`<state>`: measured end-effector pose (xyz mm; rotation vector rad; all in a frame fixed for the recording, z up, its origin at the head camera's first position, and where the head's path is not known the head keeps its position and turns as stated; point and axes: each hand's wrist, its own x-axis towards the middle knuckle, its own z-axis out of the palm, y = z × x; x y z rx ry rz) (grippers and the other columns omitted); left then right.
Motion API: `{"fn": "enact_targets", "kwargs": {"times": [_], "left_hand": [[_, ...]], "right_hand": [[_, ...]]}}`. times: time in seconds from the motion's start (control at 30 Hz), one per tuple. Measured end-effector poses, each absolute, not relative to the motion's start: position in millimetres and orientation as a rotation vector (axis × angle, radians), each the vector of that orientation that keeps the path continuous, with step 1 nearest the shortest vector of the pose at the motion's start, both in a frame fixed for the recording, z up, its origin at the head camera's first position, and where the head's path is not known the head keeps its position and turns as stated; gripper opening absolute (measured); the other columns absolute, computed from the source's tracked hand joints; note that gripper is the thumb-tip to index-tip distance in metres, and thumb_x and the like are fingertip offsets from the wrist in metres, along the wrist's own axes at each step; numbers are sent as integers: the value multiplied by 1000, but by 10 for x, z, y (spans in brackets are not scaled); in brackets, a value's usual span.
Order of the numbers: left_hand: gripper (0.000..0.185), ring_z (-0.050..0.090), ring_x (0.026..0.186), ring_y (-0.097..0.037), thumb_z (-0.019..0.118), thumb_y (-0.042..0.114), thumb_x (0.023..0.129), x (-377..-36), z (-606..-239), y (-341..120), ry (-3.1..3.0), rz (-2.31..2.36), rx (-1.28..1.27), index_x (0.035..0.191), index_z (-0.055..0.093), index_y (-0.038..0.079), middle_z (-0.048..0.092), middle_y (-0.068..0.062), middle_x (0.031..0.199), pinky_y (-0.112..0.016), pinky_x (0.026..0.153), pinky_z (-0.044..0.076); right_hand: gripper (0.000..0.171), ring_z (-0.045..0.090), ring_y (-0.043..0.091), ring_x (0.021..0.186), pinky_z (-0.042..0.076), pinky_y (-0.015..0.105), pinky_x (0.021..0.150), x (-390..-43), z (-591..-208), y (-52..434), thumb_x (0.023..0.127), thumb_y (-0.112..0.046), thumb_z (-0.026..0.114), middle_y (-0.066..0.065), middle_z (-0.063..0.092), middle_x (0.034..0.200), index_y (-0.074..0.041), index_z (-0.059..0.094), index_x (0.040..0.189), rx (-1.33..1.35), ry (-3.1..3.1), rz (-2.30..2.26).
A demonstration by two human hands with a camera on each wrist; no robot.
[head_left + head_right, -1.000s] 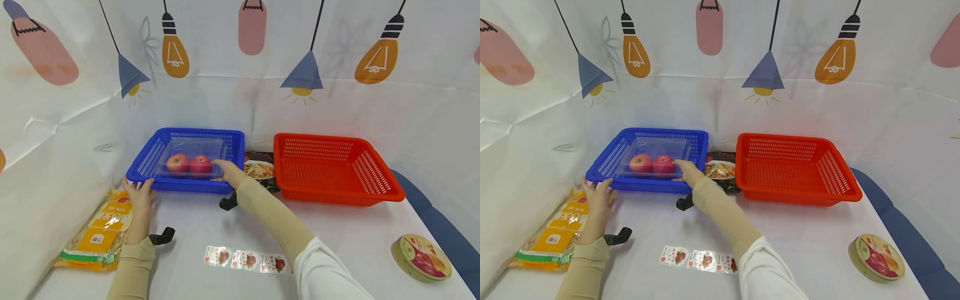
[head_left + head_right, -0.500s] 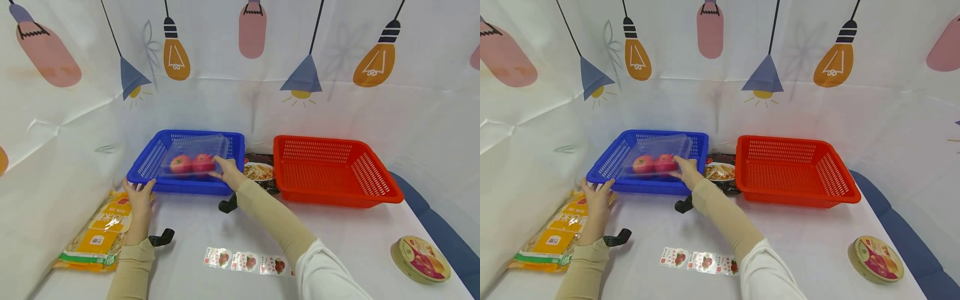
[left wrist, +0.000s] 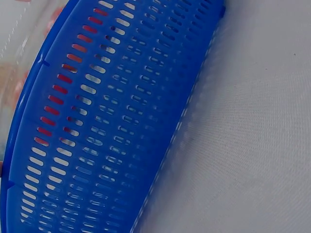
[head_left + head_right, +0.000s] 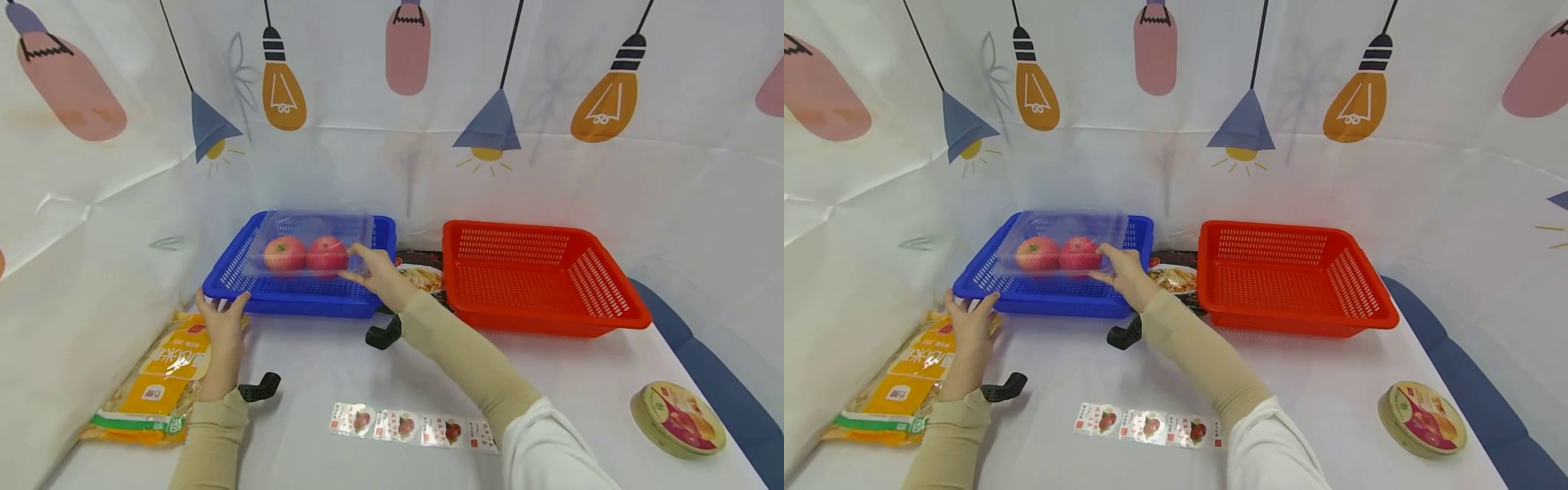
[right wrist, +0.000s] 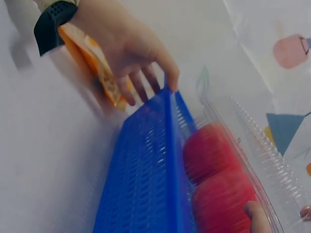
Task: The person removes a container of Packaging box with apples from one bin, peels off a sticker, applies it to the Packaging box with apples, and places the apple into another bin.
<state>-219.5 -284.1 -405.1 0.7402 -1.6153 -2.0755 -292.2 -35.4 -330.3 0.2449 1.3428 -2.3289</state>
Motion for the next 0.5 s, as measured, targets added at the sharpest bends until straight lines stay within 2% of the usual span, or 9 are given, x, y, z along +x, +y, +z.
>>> {"fn": "enact_targets", "kwargs": {"times": [0.07, 0.17, 0.2, 0.23, 0.3, 0.4, 0.43, 0.5], "left_hand": [[93, 20, 138, -22, 61, 14, 88, -2195, -4043, -2833, -1603, -2094, 725, 146, -7, 34, 5, -6, 155, -37, 108, 29], [93, 20, 138, -21, 61, 13, 88, -2191, -4045, -2827, -1602, -2104, 713, 146, -8, 34, 5, -6, 155, -40, 107, 29], [93, 21, 138, -21, 61, 13, 88, -2190, -4044, -2827, -1604, -2103, 714, 146, -8, 34, 5, -6, 155, -40, 107, 29], [94, 21, 138, -22, 61, 12, 88, -2187, -4047, -2826, -1602, -2103, 711, 146, -8, 34, 5, -6, 155, -40, 107, 29], [93, 21, 138, -21, 61, 13, 88, -2186, -4046, -2830, -1607, -2100, 713, 146, -9, 34, 4, -6, 155, -38, 108, 28], [93, 19, 139, -21, 60, 15, 88, -2181, -4035, -2833, -1627, -2099, 733, 146, -10, 36, 2, -3, 155, -37, 108, 27], [93, 19, 139, -20, 60, 17, 89, -2178, -4031, -2836, -1634, -2103, 743, 145, -10, 38, 1, -2, 155, -37, 109, 26], [92, 17, 140, -20, 60, 18, 89, -2173, -4028, -2842, -1652, -2098, 752, 145, -11, 38, 0, -2, 155, -37, 109, 26]], "right_hand": [[30, 36, 10, 57, 49, 40, 87, -2866, -3264, -273, 87, -3, 53, 7, 40, 116, 0, 59, 117, 248, 1307, -2333], [33, 46, 13, 77, 44, 42, 94, -2765, -3239, -118, 90, -10, 54, 6, 32, 116, -2, 54, 123, 176, 1341, -2300], [34, 46, 14, 79, 44, 43, 95, -2740, -3229, -81, 90, -10, 55, 7, 32, 118, -2, 53, 123, 187, 1342, -2308], [35, 46, 17, 95, 43, 44, 96, -2715, -3220, -43, 90, -9, 55, 7, 31, 121, -3, 51, 124, 200, 1331, -2322], [42, 37, 24, 118, 43, 46, 95, -2677, -3196, 16, 89, -5, 55, 8, 22, 137, -5, 42, 129, 241, 1315, -2362], [56, 29, 31, 128, 46, 49, 87, -2637, -3153, 89, 85, 3, 57, 12, 13, 146, -9, 32, 135, 393, 1228, -2459], [59, 20, 36, 134, 46, 50, 87, -2610, -3148, 132, 85, 3, 57, 12, 11, 147, -10, 29, 135, 403, 1220, -2467], [56, 25, 37, 132, 47, 50, 86, -2540, -3152, 237, 84, 2, 59, 14, 15, 144, -10, 31, 132, 383, 1234, -2472]]}}
